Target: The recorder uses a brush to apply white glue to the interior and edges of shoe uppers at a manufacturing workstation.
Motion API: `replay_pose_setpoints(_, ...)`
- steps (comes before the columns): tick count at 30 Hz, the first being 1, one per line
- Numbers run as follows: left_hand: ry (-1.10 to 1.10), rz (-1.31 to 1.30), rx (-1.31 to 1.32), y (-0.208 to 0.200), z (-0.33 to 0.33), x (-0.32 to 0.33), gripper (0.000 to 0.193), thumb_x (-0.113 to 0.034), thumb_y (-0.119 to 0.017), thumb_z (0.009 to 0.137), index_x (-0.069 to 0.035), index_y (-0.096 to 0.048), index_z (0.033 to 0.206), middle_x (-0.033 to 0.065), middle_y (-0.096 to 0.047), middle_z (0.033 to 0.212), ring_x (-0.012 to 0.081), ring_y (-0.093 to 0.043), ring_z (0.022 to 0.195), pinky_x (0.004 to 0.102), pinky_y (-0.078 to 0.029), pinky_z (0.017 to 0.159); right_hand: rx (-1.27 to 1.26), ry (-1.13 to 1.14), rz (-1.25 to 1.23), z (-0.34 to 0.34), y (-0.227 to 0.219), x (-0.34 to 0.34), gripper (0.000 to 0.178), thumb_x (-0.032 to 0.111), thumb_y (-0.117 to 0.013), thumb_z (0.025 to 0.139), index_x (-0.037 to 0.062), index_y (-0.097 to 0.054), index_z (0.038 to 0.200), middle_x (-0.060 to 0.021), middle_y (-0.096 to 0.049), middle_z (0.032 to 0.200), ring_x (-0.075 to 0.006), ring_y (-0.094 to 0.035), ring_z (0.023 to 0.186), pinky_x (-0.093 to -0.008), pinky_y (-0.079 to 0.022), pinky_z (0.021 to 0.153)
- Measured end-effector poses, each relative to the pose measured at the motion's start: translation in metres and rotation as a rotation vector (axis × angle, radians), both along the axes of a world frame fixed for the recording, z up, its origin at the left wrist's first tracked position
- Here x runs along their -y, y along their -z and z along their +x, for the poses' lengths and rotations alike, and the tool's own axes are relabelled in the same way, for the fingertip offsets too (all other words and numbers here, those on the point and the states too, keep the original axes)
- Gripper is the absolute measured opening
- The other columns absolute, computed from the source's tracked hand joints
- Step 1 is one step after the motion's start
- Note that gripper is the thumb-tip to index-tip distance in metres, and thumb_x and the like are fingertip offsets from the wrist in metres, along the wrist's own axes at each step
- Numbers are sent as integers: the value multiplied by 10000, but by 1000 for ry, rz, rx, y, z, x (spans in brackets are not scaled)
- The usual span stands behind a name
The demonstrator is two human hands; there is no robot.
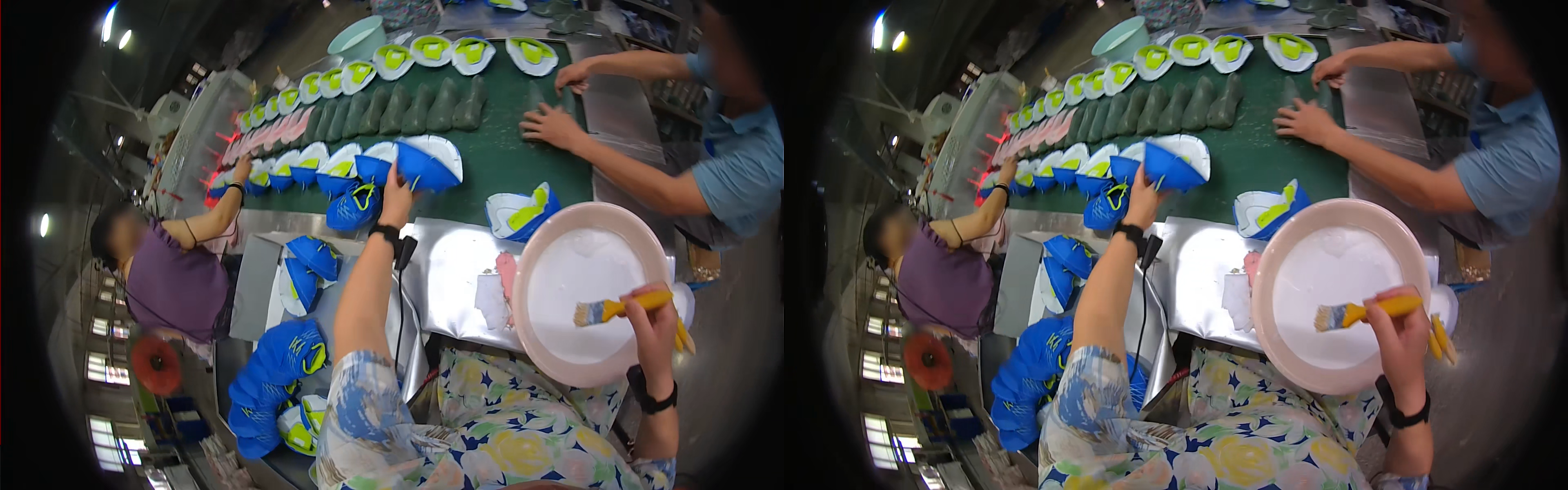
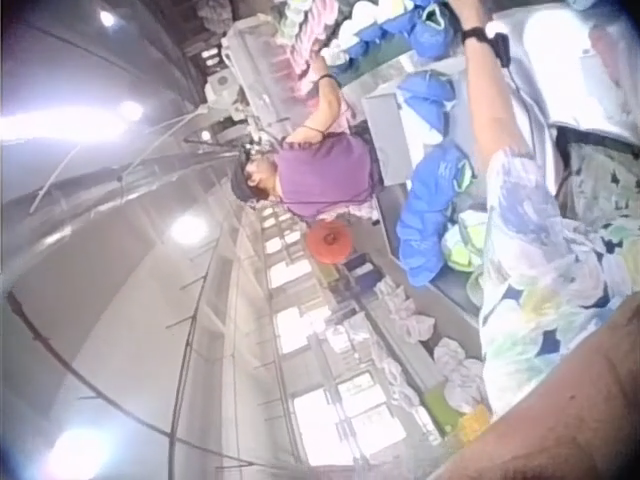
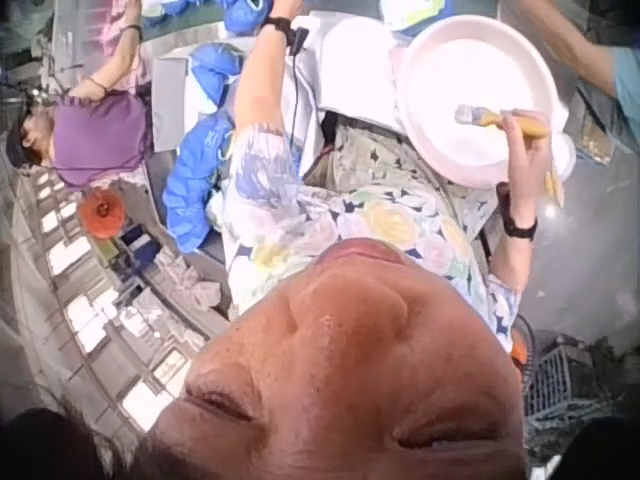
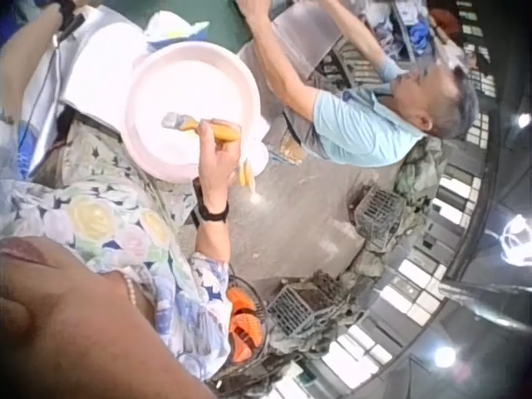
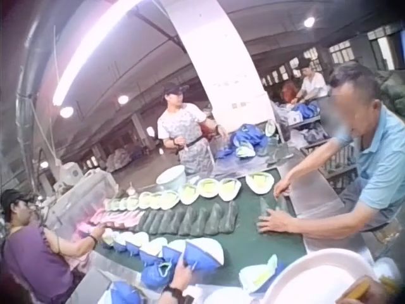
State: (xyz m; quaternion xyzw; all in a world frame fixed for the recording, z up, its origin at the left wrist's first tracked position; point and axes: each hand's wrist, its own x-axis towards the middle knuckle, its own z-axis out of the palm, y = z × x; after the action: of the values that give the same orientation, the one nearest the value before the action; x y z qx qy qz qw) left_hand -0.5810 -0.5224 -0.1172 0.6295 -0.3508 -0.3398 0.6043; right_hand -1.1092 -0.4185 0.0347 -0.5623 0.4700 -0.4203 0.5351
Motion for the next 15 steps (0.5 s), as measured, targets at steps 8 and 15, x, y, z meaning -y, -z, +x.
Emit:
replay_pose_setpoints(8,-575,654,827,29,96,-7,541,-173,-687,774,-52,-597,1293,207,-633,1275,381,-584,1208,442,-459,1021,-91,90,164,-7,-1,-9,179,10,-642,919,-7,-553,1073,-78,-601,1012,-136,-629,937,-270,-526,825)
replay_pose_setpoints(15,-43,625,1187,-1,135,-43,525,-231,-807,722,-76,-647,1198,205,-683,1173,399,-639,1102,433,-501,938,-429,-185,-122,22,-6,23,164,90,-700,904,-7,-598,986,-90,-664,924,-170,-668,806,-277,-525,745)
